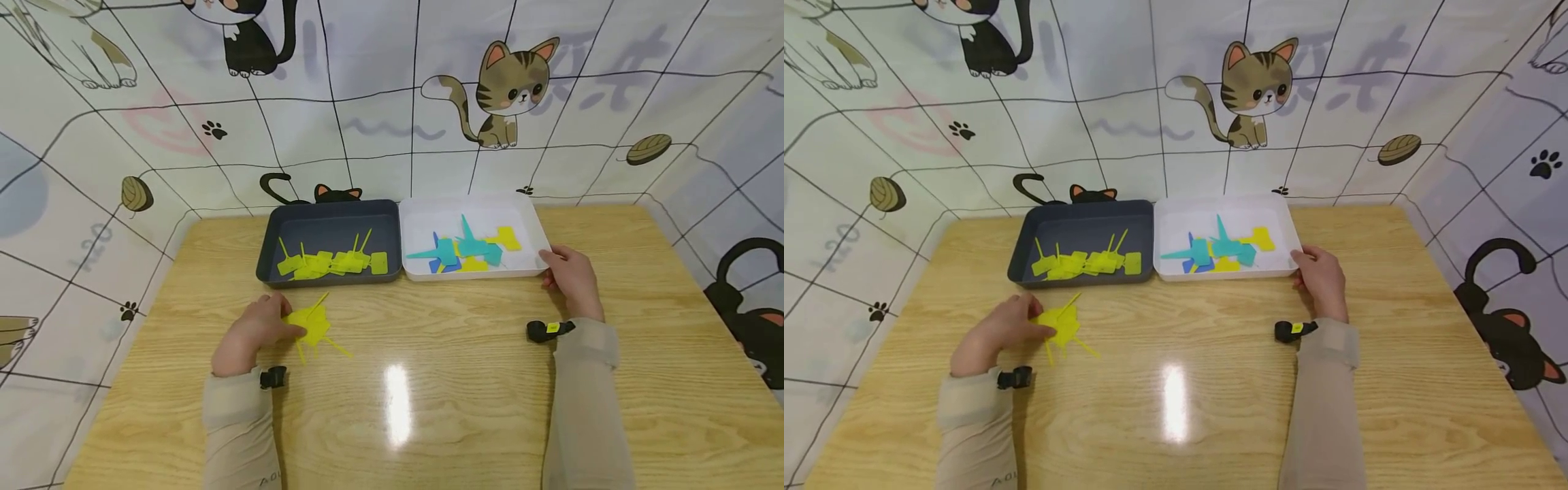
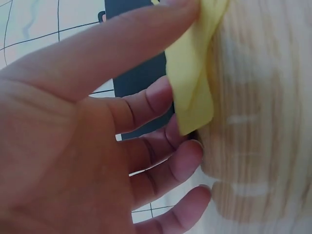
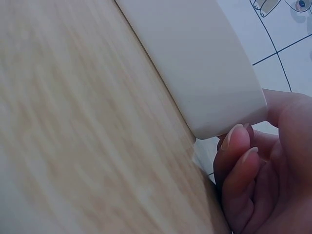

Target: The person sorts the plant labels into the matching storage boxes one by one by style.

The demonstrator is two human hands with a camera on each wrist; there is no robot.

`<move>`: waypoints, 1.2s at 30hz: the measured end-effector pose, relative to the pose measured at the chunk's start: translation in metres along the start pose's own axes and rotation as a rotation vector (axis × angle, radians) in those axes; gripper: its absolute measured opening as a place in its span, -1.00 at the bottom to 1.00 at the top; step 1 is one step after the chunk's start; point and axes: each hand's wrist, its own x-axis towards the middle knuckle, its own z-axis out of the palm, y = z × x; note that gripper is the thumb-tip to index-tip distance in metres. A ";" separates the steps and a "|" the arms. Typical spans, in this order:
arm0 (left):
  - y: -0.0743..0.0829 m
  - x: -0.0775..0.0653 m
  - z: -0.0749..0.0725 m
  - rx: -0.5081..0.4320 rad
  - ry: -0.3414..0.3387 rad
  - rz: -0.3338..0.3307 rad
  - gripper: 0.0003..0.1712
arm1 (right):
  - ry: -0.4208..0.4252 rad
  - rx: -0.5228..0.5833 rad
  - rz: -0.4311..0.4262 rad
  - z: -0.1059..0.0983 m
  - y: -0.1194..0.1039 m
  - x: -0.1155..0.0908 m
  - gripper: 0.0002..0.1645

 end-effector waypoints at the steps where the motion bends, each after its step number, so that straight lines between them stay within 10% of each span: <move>1: 0.000 0.001 0.000 -0.021 -0.005 0.003 -0.41 | -0.001 -0.001 -0.002 0.000 -0.001 0.000 -0.19; 36: 0.009 0.010 0.007 -0.273 0.044 0.288 -0.83 | 0.005 -0.001 0.009 0.000 0.001 0.002 -0.20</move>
